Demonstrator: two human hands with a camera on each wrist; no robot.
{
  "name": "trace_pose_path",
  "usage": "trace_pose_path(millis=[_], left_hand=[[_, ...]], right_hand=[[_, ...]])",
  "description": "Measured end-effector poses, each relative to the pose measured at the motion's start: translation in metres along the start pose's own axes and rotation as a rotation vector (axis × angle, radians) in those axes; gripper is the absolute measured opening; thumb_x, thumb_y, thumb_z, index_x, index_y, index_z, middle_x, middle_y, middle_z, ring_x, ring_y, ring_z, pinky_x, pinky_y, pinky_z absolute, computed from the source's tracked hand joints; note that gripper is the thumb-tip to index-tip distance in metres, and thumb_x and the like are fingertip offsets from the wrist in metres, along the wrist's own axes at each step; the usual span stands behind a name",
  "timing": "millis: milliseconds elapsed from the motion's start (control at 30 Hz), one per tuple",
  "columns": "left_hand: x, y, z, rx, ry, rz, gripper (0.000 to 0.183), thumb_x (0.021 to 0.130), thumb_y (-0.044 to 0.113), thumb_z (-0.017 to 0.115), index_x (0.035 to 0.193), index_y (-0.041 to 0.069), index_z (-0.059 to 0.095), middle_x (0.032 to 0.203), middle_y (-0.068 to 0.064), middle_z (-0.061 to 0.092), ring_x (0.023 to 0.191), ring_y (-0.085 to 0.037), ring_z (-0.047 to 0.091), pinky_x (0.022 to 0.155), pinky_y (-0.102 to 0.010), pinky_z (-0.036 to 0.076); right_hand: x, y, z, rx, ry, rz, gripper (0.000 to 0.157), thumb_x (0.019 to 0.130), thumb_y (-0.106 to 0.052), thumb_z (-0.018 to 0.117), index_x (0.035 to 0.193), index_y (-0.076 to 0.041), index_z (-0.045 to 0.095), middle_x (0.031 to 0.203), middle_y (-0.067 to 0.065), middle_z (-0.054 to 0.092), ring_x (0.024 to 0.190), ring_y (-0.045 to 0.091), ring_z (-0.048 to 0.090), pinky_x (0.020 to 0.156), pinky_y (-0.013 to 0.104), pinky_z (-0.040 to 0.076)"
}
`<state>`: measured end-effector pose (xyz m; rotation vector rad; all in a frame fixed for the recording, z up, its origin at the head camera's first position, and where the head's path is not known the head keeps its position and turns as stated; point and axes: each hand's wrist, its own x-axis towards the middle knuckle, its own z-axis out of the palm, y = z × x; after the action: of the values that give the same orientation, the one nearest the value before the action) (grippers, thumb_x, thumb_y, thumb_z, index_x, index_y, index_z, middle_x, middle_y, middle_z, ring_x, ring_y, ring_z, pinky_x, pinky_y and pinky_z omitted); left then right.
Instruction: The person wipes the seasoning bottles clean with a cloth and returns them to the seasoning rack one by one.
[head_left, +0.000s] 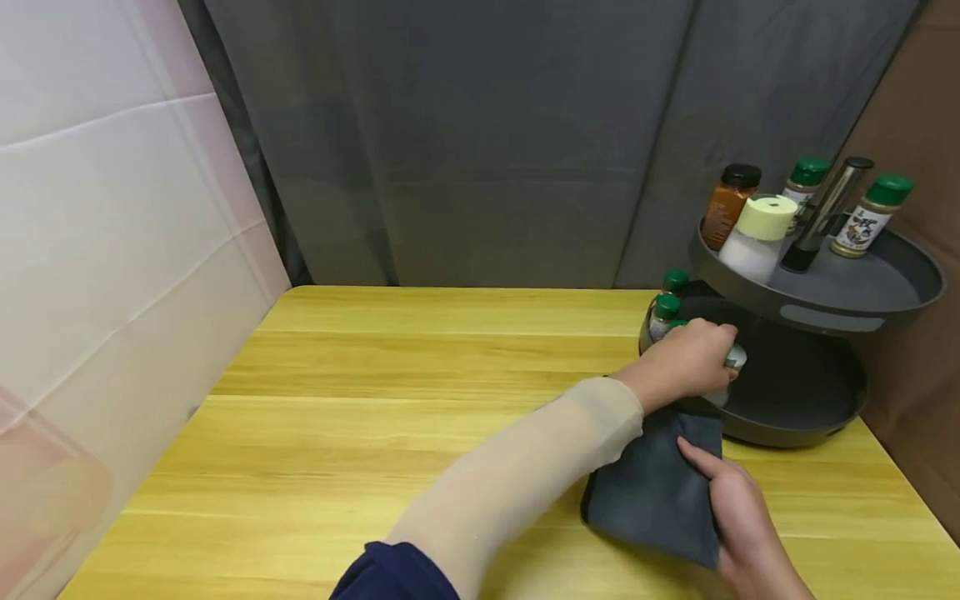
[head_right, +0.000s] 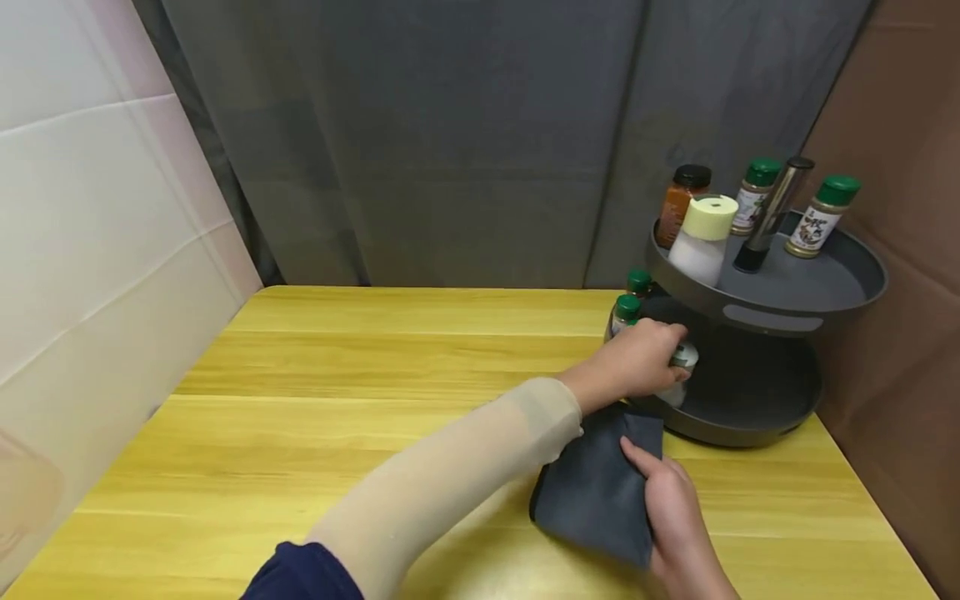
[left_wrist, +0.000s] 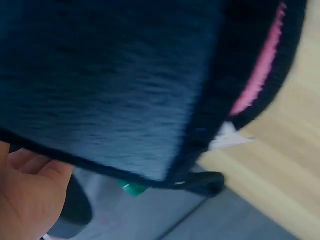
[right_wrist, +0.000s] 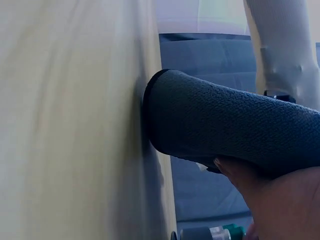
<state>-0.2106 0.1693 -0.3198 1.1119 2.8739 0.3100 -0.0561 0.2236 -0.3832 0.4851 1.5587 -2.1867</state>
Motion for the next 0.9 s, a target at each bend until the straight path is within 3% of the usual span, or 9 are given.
trace_pose_path(millis=[133, 233, 333, 433, 567, 667, 900], left_hand=[[-0.016, -0.001, -0.021, -0.028, 0.024, 0.051, 0.041, 0.107, 0.04, 0.062, 0.146, 0.026, 0.06, 0.134, 0.013, 0.068, 0.114, 0.0, 0.066, 0.09, -0.013, 0.053], [-0.037, -0.01, -0.043, -0.102, 0.08, 0.07, 0.046, 0.109, 0.042, 0.059, 0.151, 0.026, 0.056, 0.146, 0.013, 0.064, 0.125, 0.0, 0.064, 0.098, -0.012, 0.051], [-0.06, -0.029, -0.059, -0.161, 0.205, 0.092, 0.041, 0.109, 0.037, 0.06, 0.146, 0.02, 0.062, 0.145, 0.007, 0.066, 0.126, -0.004, 0.065, 0.101, -0.014, 0.051], [-0.085, -0.051, -0.069, -0.223, 0.323, 0.071, 0.037, 0.109, 0.033, 0.061, 0.141, 0.016, 0.066, 0.141, 0.002, 0.069, 0.128, -0.01, 0.066, 0.106, -0.021, 0.053], [-0.119, -0.082, -0.072, -0.313, 0.458, 0.002, 0.033, 0.108, 0.03, 0.063, 0.135, 0.014, 0.069, 0.138, -0.002, 0.071, 0.131, -0.018, 0.066, 0.111, -0.032, 0.054], [-0.146, -0.105, -0.07, -0.381, 0.544, -0.052, 0.03, 0.107, 0.028, 0.065, 0.132, 0.012, 0.072, 0.136, -0.005, 0.072, 0.13, -0.022, 0.067, 0.11, -0.039, 0.055], [-0.202, -0.154, -0.048, -0.553, 0.672, -0.27, 0.028, 0.106, 0.022, 0.066, 0.128, 0.007, 0.073, 0.132, -0.012, 0.073, 0.13, -0.032, 0.065, 0.11, -0.047, 0.056]], right_hand=[[0.005, -0.004, 0.005, 0.0, -0.029, -0.048, 0.062, 0.117, -0.044, 0.03, 0.171, -0.023, 0.007, 0.128, -0.02, 0.064, 0.119, 0.001, 0.068, 0.107, 0.028, 0.055], [0.009, -0.009, 0.009, 0.005, -0.052, -0.112, 0.053, 0.117, -0.044, 0.033, 0.164, -0.025, 0.022, 0.126, -0.022, 0.065, 0.117, 0.001, 0.068, 0.104, 0.027, 0.057], [0.012, -0.017, 0.012, 0.002, -0.077, -0.18, 0.045, 0.116, -0.045, 0.036, 0.156, -0.025, 0.03, 0.124, -0.022, 0.067, 0.114, 0.001, 0.07, 0.101, 0.027, 0.058], [0.014, -0.028, 0.019, 0.0, -0.076, -0.203, 0.052, 0.115, -0.045, 0.039, 0.16, -0.022, 0.026, 0.127, -0.021, 0.064, 0.115, 0.0, 0.069, 0.101, 0.026, 0.058], [0.018, -0.045, 0.034, 0.011, -0.065, -0.188, 0.067, 0.115, -0.045, 0.041, 0.169, -0.02, 0.011, 0.139, -0.017, 0.052, 0.117, -0.003, 0.066, 0.105, 0.024, 0.056], [0.021, -0.056, 0.048, 0.016, -0.084, -0.197, 0.069, 0.115, -0.043, 0.04, 0.17, -0.02, 0.005, 0.143, -0.013, 0.044, 0.117, -0.003, 0.065, 0.105, 0.023, 0.056], [0.036, -0.071, 0.088, 0.011, -0.114, -0.186, 0.062, 0.115, -0.038, 0.042, 0.167, -0.015, 0.017, 0.134, -0.006, 0.053, 0.107, 0.004, 0.068, 0.1, 0.026, 0.059]])
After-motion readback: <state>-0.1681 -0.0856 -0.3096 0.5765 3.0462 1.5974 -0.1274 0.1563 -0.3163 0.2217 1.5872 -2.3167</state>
